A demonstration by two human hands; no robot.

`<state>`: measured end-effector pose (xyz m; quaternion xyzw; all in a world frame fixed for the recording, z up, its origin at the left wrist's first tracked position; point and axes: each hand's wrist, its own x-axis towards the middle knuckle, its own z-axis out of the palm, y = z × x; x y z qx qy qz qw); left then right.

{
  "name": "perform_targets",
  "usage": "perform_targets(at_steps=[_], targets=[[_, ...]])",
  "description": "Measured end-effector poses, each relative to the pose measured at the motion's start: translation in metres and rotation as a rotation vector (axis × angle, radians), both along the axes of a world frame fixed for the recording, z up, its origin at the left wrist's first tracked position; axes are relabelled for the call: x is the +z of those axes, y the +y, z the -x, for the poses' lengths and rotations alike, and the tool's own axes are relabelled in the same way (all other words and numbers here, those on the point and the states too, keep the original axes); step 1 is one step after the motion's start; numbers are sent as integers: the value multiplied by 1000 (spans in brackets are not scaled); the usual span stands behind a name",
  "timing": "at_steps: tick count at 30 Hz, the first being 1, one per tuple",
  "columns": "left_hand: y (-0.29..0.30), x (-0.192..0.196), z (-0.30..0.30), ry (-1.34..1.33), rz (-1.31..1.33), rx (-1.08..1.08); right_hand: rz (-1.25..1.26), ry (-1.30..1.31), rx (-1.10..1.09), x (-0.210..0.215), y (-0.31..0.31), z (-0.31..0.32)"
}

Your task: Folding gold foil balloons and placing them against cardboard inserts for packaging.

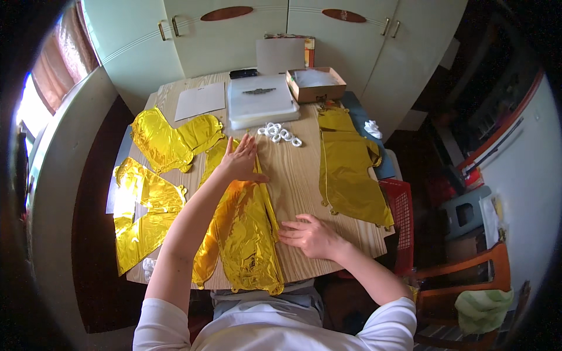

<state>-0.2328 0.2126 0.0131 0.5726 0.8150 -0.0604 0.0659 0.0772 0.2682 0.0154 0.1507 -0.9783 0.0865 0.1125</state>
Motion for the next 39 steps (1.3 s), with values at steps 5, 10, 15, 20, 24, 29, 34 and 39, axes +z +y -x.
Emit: perform_targets(at_steps=[5,10,15,20,24,29,34,39], targets=[[6,-2,7,146,-107,66,1,5,-16,-2,-4,-5],[19,5,18,195,-114,183,4,23,-32,-4,-4,-6],[26,0,31,208,-113,288,51,63,-55,-9,-6,-5],[6,13,23,216,-294,240,206,104,-100,-18,-10,-5],[-57,30,14,40,-311,135,333,105,-102,-22,-6,-4],[-163,27,-6,-132,-197,72,436,174,-167,-17,-4,28],[-205,8,-35,-124,-288,24,275,-7,-339,-26,6,76],[-199,-5,-47,-130,-326,11,102,-86,-385,-32,6,87]])
